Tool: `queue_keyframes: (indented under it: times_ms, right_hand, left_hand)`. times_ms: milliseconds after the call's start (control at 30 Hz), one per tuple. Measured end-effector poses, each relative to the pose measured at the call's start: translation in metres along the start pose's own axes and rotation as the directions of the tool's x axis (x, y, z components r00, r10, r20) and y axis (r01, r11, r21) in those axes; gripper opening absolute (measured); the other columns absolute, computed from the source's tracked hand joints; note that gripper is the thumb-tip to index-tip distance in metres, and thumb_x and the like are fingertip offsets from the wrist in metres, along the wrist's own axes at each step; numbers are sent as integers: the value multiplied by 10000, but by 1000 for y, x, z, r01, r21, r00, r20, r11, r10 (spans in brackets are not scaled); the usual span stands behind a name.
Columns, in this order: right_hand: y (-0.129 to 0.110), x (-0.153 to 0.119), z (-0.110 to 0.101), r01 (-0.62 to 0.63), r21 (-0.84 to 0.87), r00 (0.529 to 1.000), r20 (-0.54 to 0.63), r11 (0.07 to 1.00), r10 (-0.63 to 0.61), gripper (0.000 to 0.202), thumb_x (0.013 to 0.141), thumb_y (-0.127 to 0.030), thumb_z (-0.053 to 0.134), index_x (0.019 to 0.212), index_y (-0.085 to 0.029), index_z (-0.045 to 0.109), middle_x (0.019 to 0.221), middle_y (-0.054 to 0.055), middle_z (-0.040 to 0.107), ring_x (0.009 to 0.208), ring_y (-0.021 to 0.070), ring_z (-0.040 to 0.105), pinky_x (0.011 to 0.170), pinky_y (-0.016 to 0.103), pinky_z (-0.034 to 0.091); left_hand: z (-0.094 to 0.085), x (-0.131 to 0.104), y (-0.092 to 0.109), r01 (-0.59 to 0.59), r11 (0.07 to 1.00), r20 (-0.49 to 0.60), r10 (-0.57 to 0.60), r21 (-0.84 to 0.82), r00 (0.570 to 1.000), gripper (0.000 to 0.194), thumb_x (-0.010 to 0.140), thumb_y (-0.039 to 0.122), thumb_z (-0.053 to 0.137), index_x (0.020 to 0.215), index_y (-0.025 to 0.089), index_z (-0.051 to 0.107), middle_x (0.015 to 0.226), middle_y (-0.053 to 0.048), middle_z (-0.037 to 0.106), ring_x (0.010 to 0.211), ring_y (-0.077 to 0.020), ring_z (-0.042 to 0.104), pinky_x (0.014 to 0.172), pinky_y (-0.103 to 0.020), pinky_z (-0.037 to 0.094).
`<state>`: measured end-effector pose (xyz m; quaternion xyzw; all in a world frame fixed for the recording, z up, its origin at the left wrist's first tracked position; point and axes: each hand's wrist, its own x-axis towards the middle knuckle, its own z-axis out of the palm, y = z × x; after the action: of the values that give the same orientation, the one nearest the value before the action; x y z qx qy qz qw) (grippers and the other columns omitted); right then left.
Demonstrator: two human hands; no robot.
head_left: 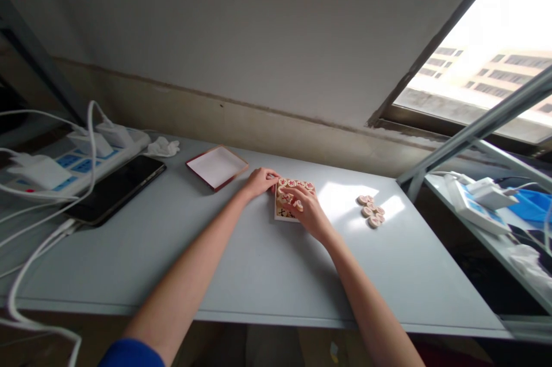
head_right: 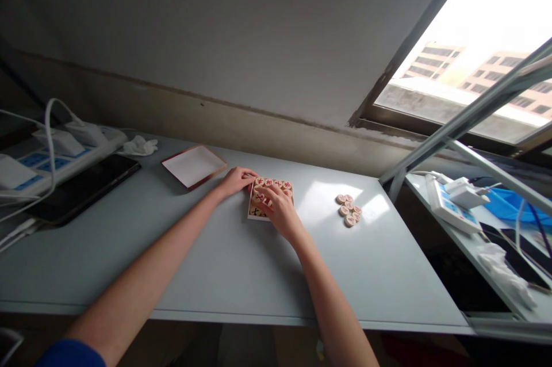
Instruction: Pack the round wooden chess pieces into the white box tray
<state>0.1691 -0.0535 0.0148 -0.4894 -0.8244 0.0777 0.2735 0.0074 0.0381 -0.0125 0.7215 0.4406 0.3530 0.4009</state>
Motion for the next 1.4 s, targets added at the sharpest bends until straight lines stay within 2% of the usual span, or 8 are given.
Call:
queue_keyframes:
  times_ms: [300,500,567,667,767,833,1133,1400]
  right_hand:
    - [2,1,0,67,82,998,-20,994,-65,259,811,-273,537,1064,-235,578,1046,61,587,954,182,549,819,318,423]
    - [8,0,-25,-123,-242,985,-145,963,89,294,841,-321,471,1116,-256,554,1098,68,551,824,171,574,788,345,360]
    - [22,-5,-36,-324,-347,930,-289,880,228,304,852,-301,419,1122,-237,545,1123,85,536,842,188,566,808,378,333]
    - [54,-18,-49,-634,-431,769,-433,642,470,389,822,-279,410,1185,-161,487,1275,158,421,1103,295,442,871,464,282]
    - [88,-36,-56,-812,-402,576,-430,424,695,529,795,-356,436,1248,-84,408,1339,246,312,1183,390,338,854,535,288]
    - [105,-45,-58,-832,-396,532,-375,388,759,470,801,-357,409,1171,-74,477,1233,257,433,1138,404,381,819,537,319]
    - [100,-39,-52,-605,-458,786,-208,652,583,245,809,-189,377,923,-160,592,859,128,645,814,244,575,693,322,383]
    - [86,-29,-43,-549,-346,835,-179,761,521,304,795,-185,447,1065,-141,580,1019,131,622,902,242,568,749,320,407]
  left_hand:
    - [1,-1,1,-15,998,-11,15,56,1000,256,727,250,522,852,87,675,646,-77,675,581,-158,609,535,-217,439]
    - [0,-2,3,-4,997,-8,4,74,1000,263,731,274,519,864,107,672,757,-88,694,678,-177,633,593,-230,459]
    - [0,-3,5,8,996,-15,-6,93,1000,264,732,283,520,862,111,672,771,-89,695,707,-185,634,598,-232,460]
    - [-1,-5,8,27,992,-14,-25,126,1000,262,737,285,512,860,118,672,744,-81,694,700,-187,630,590,-234,456]
    - [-1,-6,10,35,989,-14,-33,142,999,252,735,273,509,862,128,671,740,-70,693,704,-182,627,598,-232,456]
    - [-1,-6,9,34,989,-20,-31,145,999,247,734,272,511,860,132,670,759,-69,694,718,-183,627,612,-233,457]
    - [-1,-4,9,41,989,-10,-40,143,999,237,741,253,514,871,129,669,803,-76,695,735,-178,628,608,-228,460]
    - [-1,-5,9,39,989,-11,-38,141,999,240,742,259,513,868,125,668,788,-76,694,717,-180,626,611,-235,462]
